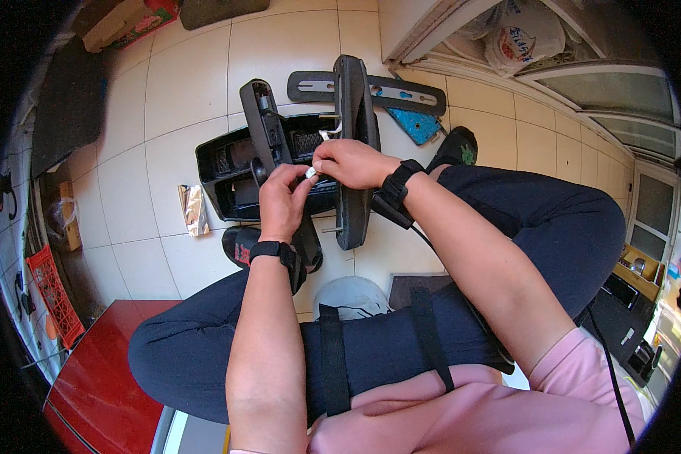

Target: The person sits on the floor and assembles a disassembled electronic device by connecting internal wires and snapping the casing halves together. They then place the assembled unit into a black carrying case along with a blue tool and a plastic bag, and finally move a mat and a steamer pot to the side.

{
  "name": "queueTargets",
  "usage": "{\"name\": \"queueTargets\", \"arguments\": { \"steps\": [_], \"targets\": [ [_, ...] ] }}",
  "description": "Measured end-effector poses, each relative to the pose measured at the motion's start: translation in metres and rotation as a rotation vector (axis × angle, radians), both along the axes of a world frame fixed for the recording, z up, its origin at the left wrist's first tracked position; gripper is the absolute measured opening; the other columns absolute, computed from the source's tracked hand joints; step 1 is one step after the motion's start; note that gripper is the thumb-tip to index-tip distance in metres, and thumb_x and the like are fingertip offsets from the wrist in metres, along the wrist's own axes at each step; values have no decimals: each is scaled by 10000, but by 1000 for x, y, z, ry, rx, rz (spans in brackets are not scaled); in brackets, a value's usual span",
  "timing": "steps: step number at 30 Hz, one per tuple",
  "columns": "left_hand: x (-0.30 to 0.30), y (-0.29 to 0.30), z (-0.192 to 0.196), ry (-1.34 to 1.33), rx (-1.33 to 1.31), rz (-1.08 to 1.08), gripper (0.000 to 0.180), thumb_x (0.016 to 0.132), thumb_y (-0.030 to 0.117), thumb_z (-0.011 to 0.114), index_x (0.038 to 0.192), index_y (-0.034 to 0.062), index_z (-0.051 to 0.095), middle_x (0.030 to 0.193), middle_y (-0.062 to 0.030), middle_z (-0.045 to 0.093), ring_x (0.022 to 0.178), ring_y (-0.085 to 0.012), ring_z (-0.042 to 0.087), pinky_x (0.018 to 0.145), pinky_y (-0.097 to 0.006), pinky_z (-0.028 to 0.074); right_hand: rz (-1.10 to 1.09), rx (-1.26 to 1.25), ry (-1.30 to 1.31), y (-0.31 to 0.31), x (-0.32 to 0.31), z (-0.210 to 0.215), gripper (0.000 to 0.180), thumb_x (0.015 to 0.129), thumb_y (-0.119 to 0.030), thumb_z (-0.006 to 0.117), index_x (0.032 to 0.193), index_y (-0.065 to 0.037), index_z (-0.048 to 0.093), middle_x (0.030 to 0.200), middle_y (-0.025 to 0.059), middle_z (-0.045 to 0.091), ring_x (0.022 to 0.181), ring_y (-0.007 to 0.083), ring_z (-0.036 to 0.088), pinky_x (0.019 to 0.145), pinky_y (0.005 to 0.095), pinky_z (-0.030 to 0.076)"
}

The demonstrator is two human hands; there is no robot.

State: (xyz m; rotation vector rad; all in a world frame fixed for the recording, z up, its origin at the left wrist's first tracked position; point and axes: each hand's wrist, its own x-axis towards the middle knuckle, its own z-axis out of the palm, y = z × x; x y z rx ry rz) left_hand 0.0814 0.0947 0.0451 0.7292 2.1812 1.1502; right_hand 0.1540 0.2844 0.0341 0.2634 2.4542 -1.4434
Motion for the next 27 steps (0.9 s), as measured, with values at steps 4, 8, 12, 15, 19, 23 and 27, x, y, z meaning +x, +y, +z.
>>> {"name": "queueTargets", "arguments": {
  "steps": [4, 8, 12, 15, 19, 23, 27],
  "targets": [
    [1, 2, 0, -125, 82, 48, 177, 905, 123, 732, 1027, -6, 737, 880, -91, 689, 775, -175, 623, 722, -301, 503, 1, -9, 74, 6, 4, 2, 255, 938, -271, 628, 1005, -36, 703, 1008, 173, 696, 976, 383, 658, 851, 459, 517],
    [-1, 3, -1, -259, 71, 70, 190, 924, 147, 722, 1015, -19, 738, 856, -48, 690, 765, -123, 605, 710, -291, 498, -10, -30, 86, 8, 8, 4, 241, 913, -260, 671, 1003, -40, 706, 1010, 154, 697, 972, 376, 659, 849, 446, 521],
    [-2, 2, 0, -423, -4, 101, 197, 934, 165, 712, 1020, -10, 742, 806, -18, 668, 696, -91, 586, 631, -261, 493, -30, -21, 123, 6, 10, 6, 205, 916, -221, 680, 978, -27, 704, 956, 144, 685, 903, 339, 665, 801, 421, 522],
    [-2, 2, 0, -451, 9, 97, 204, 942, 172, 703, 1036, -5, 738, 796, -14, 660, 658, -81, 578, 579, -242, 485, -23, -9, 170, 6, 10, 6, 183, 927, -193, 677, 959, -14, 696, 909, 139, 668, 841, 306, 668, 755, 399, 523],
    [-1, 3, -1, -455, 45, 95, 208, 943, 169, 700, 1042, -11, 732, 793, -15, 660, 658, -80, 582, 581, -241, 491, -40, -46, 87, 7, 11, 5, 208, 901, -231, 688, 972, -38, 719, 979, 158, 703, 952, 370, 664, 842, 436, 522],
    [-1, 2, -3, -464, 47, 85, 205, 943, 165, 699, 1038, -13, 732, 790, -16, 659, 662, -81, 580, 587, -242, 491, -57, -76, 62, 6, 11, 4, 214, 907, -234, 684, 979, -36, 720, 978, 162, 704, 951, 367, 667, 840, 432, 522],
    [-3, 1, -5, -399, 35, 71, 204, 936, 159, 704, 1025, -23, 732, 800, -20, 663, 684, -89, 576, 622, -251, 481, -59, -88, 75, 5, 12, 1, 221, 916, -239, 676, 989, -35, 721, 982, 165, 703, 956, 366, 668, 841, 432, 523]
  ]
}}
